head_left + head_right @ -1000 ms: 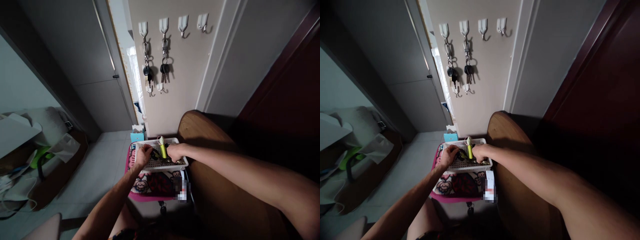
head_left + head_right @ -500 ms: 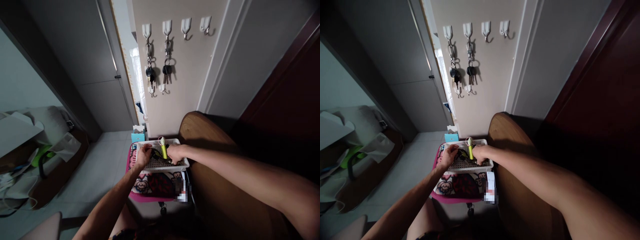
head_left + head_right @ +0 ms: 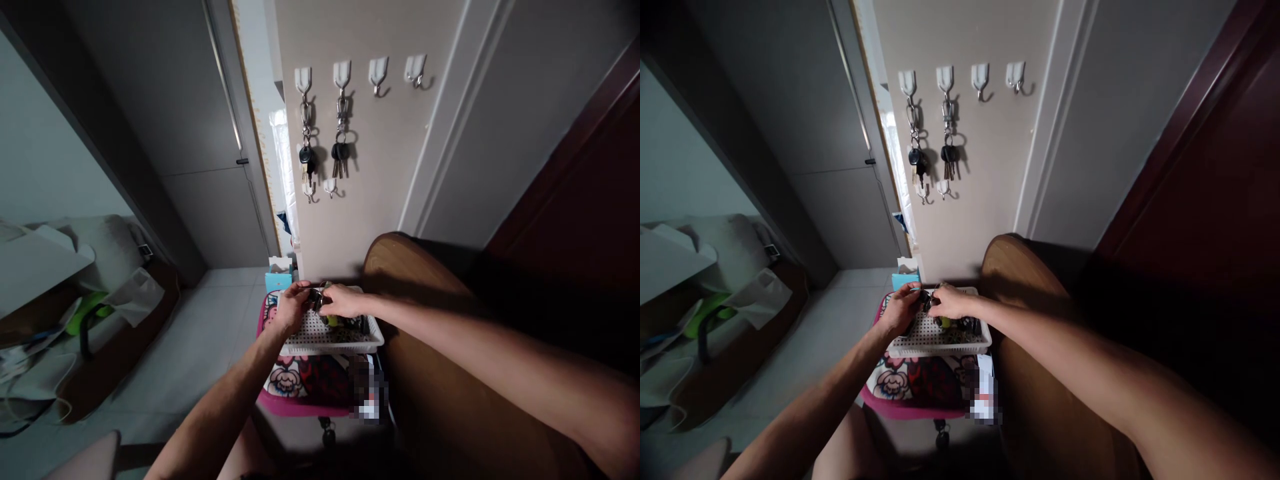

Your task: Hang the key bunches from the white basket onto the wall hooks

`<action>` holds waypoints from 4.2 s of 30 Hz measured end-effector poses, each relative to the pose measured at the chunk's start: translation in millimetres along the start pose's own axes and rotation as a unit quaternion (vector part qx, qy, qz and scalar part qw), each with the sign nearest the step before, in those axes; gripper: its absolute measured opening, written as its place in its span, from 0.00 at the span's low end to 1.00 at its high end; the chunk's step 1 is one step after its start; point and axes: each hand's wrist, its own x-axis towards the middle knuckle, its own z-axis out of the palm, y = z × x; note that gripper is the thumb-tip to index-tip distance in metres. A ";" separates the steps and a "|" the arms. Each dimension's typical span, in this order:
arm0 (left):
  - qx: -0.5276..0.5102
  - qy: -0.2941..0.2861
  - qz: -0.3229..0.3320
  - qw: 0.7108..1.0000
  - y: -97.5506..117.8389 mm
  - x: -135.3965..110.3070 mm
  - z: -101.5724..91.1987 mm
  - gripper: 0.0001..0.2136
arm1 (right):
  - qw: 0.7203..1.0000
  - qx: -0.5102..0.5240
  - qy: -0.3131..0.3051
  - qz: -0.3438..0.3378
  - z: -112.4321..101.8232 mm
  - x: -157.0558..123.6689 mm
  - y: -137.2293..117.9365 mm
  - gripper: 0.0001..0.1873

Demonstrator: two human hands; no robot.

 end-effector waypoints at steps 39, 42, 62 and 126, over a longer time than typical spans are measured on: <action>0.258 0.003 0.046 0.965 4.7 5.7 -20.0 0.08 | 0.988 -0.122 0.041 0.083 -26.3 3.0 20.1 0.12; 0.390 0.000 0.025 0.921 -2.1 6.2 -29.0 0.06 | 0.971 -0.208 -0.018 0.119 -19.6 -1.4 28.4 0.15; 0.646 -0.098 0.261 0.710 5.6 -10.5 -5.6 0.13 | 0.993 0.078 -0.088 -0.028 0.3 3.5 7.2 0.15; 0.385 -0.078 0.160 0.906 62.3 13.3 42.4 0.05 | 0.885 0.408 0.223 -0.018 -78.4 -17.5 5.7 0.09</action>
